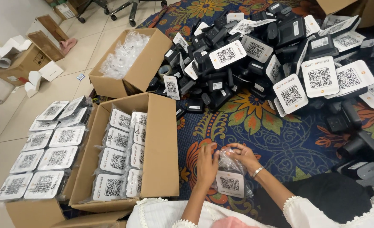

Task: The person packages QR code scanners into plastic bags and places them into boxes.

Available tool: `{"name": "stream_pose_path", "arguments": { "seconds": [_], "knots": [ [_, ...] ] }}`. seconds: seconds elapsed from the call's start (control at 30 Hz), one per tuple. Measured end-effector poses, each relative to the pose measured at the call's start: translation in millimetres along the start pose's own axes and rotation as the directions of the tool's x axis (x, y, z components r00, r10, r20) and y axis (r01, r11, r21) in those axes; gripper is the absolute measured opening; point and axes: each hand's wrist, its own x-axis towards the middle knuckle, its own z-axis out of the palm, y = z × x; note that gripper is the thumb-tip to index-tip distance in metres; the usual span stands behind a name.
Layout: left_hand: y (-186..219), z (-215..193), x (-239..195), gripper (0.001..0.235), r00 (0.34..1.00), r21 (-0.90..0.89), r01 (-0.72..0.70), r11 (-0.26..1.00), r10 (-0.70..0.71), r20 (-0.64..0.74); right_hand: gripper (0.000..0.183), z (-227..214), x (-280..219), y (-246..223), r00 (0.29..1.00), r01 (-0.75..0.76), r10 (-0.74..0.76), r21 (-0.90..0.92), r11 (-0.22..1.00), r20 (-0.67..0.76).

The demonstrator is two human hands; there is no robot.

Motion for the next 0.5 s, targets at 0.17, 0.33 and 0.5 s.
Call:
{"name": "stream_pose_path", "arguments": {
  "seconds": [0.17, 0.33, 0.5],
  "knots": [
    [67.5, -28.4, -21.4, 0.044, 0.940, 0.187, -0.293, 0.938, 0.248, 0.233, 0.041, -31.9, 22.6, 41.8, 0.996, -0.057, 0.058, -0.008, 0.998, 0.063],
    [41.8, -2.0, -27.5, 0.055, 0.862, 0.222, -0.370, 0.902, 0.244, 0.444, 0.038, -58.5, 35.1, 88.3, 0.992, -0.101, 0.109, -0.108, 0.989, 0.069],
    [29.1, 12.9, -20.7, 0.056, 0.865, 0.136, -0.348, 0.928, 0.262, 0.428, 0.037, -60.3, 14.9, 82.0, 0.988, -0.134, 0.136, -0.033, 0.990, 0.068]
  ]
}}
